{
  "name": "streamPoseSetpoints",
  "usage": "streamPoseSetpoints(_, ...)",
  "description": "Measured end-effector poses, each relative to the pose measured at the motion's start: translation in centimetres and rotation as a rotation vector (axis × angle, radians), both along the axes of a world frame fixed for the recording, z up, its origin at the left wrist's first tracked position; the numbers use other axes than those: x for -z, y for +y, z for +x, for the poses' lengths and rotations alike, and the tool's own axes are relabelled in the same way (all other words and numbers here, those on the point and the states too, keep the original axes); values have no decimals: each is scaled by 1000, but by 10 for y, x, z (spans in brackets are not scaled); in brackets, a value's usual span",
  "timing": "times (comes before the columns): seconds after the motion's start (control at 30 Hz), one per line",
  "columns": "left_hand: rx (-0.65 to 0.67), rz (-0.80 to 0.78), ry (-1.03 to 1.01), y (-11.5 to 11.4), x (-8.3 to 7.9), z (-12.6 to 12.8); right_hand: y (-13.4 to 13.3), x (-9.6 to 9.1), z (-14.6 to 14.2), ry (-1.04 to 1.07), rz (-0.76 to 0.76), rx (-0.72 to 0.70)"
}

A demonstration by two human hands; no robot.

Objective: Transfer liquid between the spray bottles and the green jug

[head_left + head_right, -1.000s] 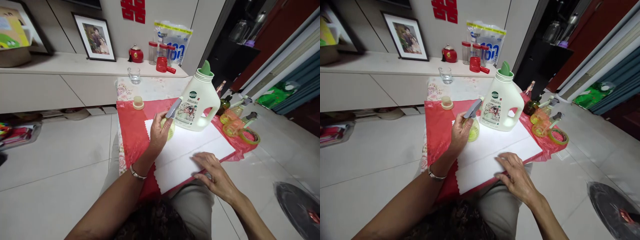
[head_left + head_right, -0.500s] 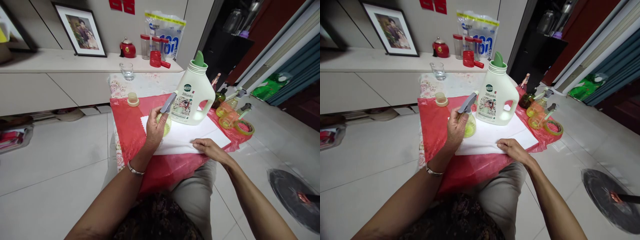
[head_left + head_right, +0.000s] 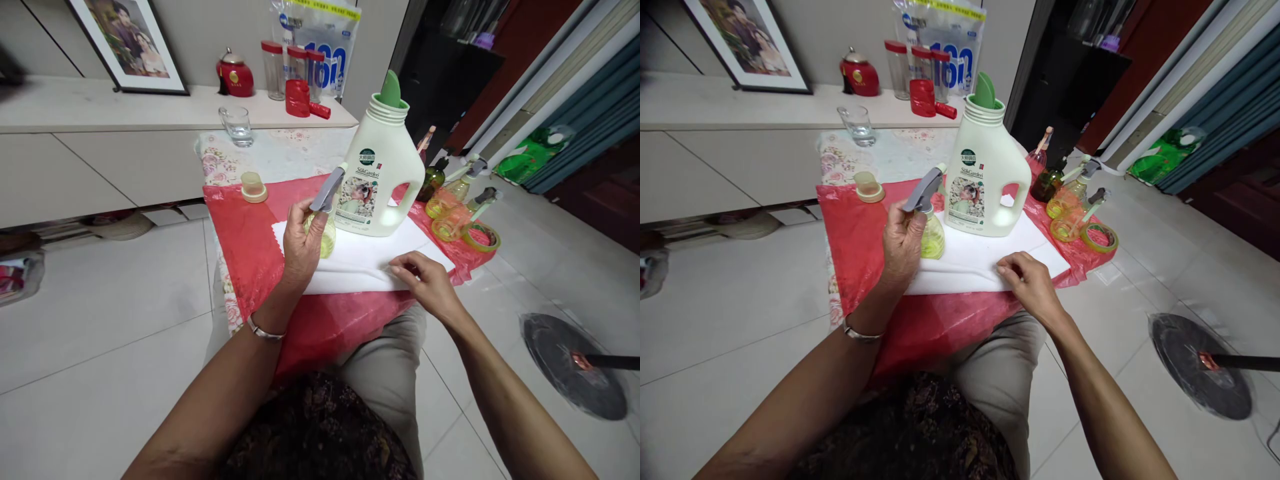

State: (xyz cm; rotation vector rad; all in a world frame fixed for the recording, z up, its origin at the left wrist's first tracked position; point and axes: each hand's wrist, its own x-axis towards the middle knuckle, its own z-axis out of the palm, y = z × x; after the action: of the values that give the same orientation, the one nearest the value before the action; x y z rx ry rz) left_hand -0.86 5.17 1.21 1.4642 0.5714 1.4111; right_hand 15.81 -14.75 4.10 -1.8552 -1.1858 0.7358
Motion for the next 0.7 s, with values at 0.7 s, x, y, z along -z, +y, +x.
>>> streamPoseSetpoints(0.7, 1, 12, 11, -2, -2, -2, -62, 48, -84, -650, 112, -237)
